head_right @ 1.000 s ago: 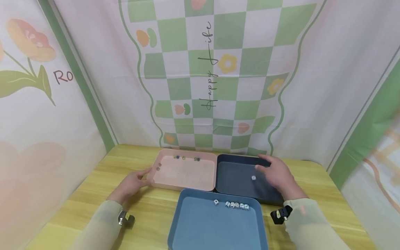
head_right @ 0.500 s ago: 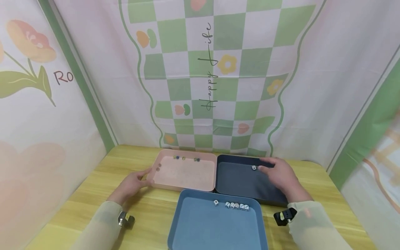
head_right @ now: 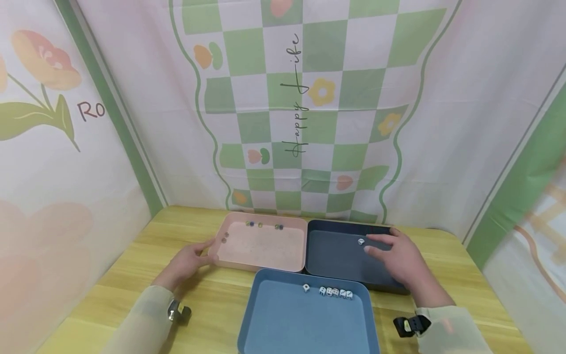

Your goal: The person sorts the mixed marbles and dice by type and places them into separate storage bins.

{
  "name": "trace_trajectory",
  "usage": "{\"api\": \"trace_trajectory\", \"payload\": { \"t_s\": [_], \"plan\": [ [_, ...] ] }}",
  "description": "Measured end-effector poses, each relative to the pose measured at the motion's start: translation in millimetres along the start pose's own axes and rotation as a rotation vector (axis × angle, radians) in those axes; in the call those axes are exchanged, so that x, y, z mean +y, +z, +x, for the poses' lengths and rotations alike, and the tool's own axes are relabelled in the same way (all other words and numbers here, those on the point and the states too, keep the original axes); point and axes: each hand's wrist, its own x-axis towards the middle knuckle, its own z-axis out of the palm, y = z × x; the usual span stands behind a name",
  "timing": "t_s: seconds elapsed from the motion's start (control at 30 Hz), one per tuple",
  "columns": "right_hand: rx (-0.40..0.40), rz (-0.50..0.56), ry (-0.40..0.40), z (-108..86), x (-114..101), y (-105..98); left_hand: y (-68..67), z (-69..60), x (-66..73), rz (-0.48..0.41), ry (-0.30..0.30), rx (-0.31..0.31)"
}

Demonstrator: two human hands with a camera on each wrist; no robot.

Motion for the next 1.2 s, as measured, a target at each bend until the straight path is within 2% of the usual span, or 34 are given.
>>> {"api": "trace_trajectory", "payload": {
  "t_s": [0.3,0.5,0.6,0.8,1.07,1.2],
  "plan": [
    [-0.070,0.044,-0.029,-24.6,-4,4,-0.3,-1.1,0.7,0.001,0.001,-0.003],
    [-0.094,0.050,-0.126,-37.6,1,22,0.3,-0.8,0.6,-0.002,0.012,0.002],
    [-0.105,0.005,-0.145,-42.3,1,32,0.8,-0.8,-0.1,-0.001,0.015,0.002],
    [-0.087,-0.103,-0.145,-46.7,-1,42,0.7,-3.6,1.8,0.000,0.015,0.003],
    [-0.092,-0.142,-0.125,-47.4,2,52,1.0,-4.3,1.6,-0.019,0.012,-0.003],
    [-0.120,-0.137,-0.115,-45.1,1,57,0.2,-3.4,-0.6,-0.026,0.010,-0.005]
  ]
}}
